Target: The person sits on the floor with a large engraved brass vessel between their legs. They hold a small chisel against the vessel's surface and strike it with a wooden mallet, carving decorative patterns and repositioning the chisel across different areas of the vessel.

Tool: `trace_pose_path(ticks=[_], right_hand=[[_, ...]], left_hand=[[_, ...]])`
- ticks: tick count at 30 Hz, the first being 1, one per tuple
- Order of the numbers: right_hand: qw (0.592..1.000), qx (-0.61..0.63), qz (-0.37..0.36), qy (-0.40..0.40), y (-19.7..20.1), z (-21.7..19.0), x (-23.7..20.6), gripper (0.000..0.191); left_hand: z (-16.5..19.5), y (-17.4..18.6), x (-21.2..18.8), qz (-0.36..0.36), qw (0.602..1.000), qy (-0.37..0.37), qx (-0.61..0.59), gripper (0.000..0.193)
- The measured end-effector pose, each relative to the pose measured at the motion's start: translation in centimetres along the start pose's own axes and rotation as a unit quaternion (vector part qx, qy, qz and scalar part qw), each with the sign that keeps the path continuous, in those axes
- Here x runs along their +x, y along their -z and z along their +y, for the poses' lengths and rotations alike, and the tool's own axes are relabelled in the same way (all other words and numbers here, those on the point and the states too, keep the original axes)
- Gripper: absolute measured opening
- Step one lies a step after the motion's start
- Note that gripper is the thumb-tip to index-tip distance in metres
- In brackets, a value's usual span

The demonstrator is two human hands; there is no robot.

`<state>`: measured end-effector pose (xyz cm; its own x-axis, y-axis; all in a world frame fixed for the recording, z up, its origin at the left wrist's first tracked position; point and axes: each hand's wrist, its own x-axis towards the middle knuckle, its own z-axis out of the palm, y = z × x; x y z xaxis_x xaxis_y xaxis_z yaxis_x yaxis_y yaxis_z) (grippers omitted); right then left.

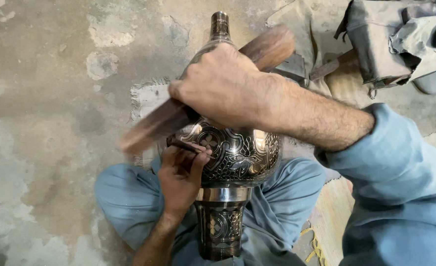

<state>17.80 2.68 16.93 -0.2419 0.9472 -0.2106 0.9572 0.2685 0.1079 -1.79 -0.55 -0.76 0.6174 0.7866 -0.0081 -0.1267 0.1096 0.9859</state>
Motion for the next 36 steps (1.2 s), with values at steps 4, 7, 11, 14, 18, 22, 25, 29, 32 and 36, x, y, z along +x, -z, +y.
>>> trace_pose_path(ticks=[4,7,11,14,18,22,25,29,32,36], right_hand=[[0.996,0.026,0.085,-0.007,-0.2,-0.2,-0.2,0.030],[0.991,0.057,0.118,-0.001,-0.2,-0.2,-0.4,0.028],[0.999,-0.002,0.039,-0.003,-0.2,-0.4,-0.3,0.026],[1.000,-0.007,0.028,-0.001,-0.2,-0.6,0.0,0.024],[0.999,-0.024,-0.045,-0.013,0.0,-0.9,0.7,0.024],[0.990,-0.074,-0.120,-0.029,0.1,-1.0,0.7,0.020],[1.000,0.004,0.007,0.004,-0.1,-0.8,0.5,0.025],[1.000,0.003,0.020,-0.013,-0.6,-0.5,0.1,0.024],[1.000,0.003,0.028,-0.006,-0.9,-0.3,-0.3,0.024],[0.998,0.022,0.049,-0.011,-1.3,0.1,-0.8,0.025]], left_hand=[[-0.1,-0.2,-0.1,0.007,0.999,-0.036,-0.021,0.021],[-0.4,-0.2,-0.2,0.012,0.998,-0.046,-0.039,0.026],[-0.7,-0.3,-0.2,0.013,0.998,-0.025,-0.061,0.026],[-0.9,-0.2,-0.2,0.014,0.998,-0.022,-0.063,0.024],[-1.0,-0.3,-0.1,0.012,0.998,-0.011,-0.065,0.020],[-1.1,-0.4,-0.3,0.016,0.998,-0.013,-0.060,0.019],[-1.1,-0.3,-0.4,0.005,0.998,-0.029,-0.054,0.018],[-1.2,-0.3,-0.4,0.005,0.999,-0.020,-0.033,0.021],[-1.1,-0.4,-0.4,0.010,0.999,-0.022,-0.048,0.022],[-0.9,-0.2,-0.2,-0.013,0.999,-0.015,-0.034,0.022]])
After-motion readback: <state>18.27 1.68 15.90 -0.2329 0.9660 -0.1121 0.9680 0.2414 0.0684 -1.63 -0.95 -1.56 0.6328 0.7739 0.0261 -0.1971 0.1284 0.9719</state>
